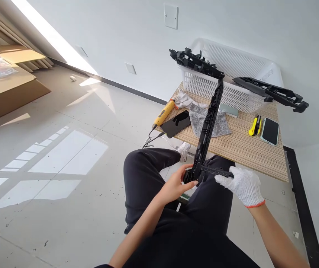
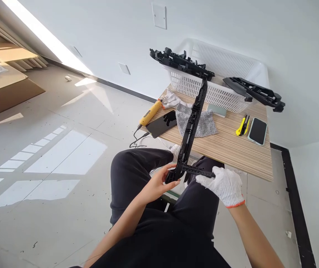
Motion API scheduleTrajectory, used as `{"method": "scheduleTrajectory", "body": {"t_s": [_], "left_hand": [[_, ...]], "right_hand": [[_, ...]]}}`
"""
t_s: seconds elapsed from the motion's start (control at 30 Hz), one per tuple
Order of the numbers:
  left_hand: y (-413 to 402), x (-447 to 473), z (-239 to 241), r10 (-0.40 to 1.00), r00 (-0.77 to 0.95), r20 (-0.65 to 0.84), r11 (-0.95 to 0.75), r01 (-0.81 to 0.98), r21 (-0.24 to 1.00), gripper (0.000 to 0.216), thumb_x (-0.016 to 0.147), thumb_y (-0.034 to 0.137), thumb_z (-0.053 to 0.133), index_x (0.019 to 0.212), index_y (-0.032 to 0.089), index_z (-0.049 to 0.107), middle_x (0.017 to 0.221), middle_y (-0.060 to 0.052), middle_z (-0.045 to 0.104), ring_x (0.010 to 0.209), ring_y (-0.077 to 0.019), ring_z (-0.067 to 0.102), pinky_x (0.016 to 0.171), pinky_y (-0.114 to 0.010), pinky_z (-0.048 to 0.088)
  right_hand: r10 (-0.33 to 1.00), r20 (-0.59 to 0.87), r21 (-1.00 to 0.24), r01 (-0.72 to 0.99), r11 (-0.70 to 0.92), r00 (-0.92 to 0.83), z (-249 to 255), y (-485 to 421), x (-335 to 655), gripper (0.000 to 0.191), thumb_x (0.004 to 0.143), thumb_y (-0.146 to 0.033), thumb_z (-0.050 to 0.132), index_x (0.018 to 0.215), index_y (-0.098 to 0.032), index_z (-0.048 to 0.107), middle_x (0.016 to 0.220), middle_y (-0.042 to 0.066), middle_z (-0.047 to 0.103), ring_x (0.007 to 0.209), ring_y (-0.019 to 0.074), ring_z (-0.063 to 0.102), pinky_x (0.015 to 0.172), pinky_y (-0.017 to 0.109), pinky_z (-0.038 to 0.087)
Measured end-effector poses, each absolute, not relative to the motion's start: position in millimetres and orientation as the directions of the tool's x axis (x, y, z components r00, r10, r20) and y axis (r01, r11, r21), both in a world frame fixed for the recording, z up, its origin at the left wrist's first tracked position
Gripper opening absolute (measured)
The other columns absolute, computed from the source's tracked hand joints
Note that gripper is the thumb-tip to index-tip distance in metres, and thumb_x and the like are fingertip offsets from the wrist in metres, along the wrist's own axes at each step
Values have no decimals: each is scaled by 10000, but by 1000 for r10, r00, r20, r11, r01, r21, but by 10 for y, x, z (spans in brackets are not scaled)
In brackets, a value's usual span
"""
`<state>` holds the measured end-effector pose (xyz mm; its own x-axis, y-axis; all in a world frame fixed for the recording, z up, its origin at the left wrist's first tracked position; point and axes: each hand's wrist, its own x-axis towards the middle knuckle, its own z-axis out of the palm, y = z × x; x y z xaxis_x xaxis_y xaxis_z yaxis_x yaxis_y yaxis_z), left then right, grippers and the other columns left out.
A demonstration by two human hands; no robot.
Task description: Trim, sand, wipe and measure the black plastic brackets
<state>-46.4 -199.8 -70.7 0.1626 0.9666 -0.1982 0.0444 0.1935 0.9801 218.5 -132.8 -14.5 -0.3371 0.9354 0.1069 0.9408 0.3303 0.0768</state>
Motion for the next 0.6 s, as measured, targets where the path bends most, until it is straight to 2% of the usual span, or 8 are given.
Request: {"method": "scheduleTrajectory", "body": {"t_s": [0.1, 0.23, 0.37, 0.5, 0.6], "left_hand": [[-2024, -476, -672, 960, 179, -215, 190, 146, 971, 695, 845, 470, 737, 1451, 247, 480, 1013, -55, 658, 898, -202, 625, 868, -373, 520], [-2055, -490, -659, 952, 184, -243, 201, 217, 955, 703, 840, 527, 723, 1446, 269, 480, 1097, -68, 620, 1016, -226, 582, 919, -383, 496], [-2057, -499, -644, 954, 183, -237, 202, 190, 961, 709, 837, 539, 721, 1447, 260, 491, 1115, -77, 617, 1016, -227, 580, 896, -366, 509], [-2038, -501, -628, 967, 163, -195, 175, 129, 976, 695, 828, 505, 742, 1432, 237, 526, 1090, -82, 638, 967, -220, 606, 886, -365, 525], [-2035, -504, -639, 969, 164, -184, 170, 96, 981, 680, 820, 496, 754, 1410, 223, 555, 1084, -88, 648, 976, -228, 615, 896, -367, 528]], "right_hand": [[916, 166, 111, 930, 349, -364, -167, -1345, 2152, 726, 762, -878, 462, 493, -204, 476, 417, 10, 435, 414, 117, 375, 485, 262, 145], [873, 293, 155, 920, 360, -391, -140, -1324, 2105, 654, 786, -771, 527, 472, -202, 453, 416, 7, 426, 419, 109, 362, 494, 260, 157], [801, 389, 215, 890, 401, -455, -95, -1284, 2125, 569, 790, -676, 575, 485, -212, 454, 413, -1, 435, 418, 116, 374, 493, 256, 184], [735, 461, 286, 868, 407, -497, -76, -1268, 2178, 551, 789, -658, 596, 489, -225, 438, 403, -10, 423, 408, 125, 380, 482, 260, 189], [724, 477, 293, 867, 404, -499, -64, -1265, 2201, 546, 785, -655, 610, 493, -225, 443, 402, -14, 426, 402, 125, 384, 477, 261, 189]]}}
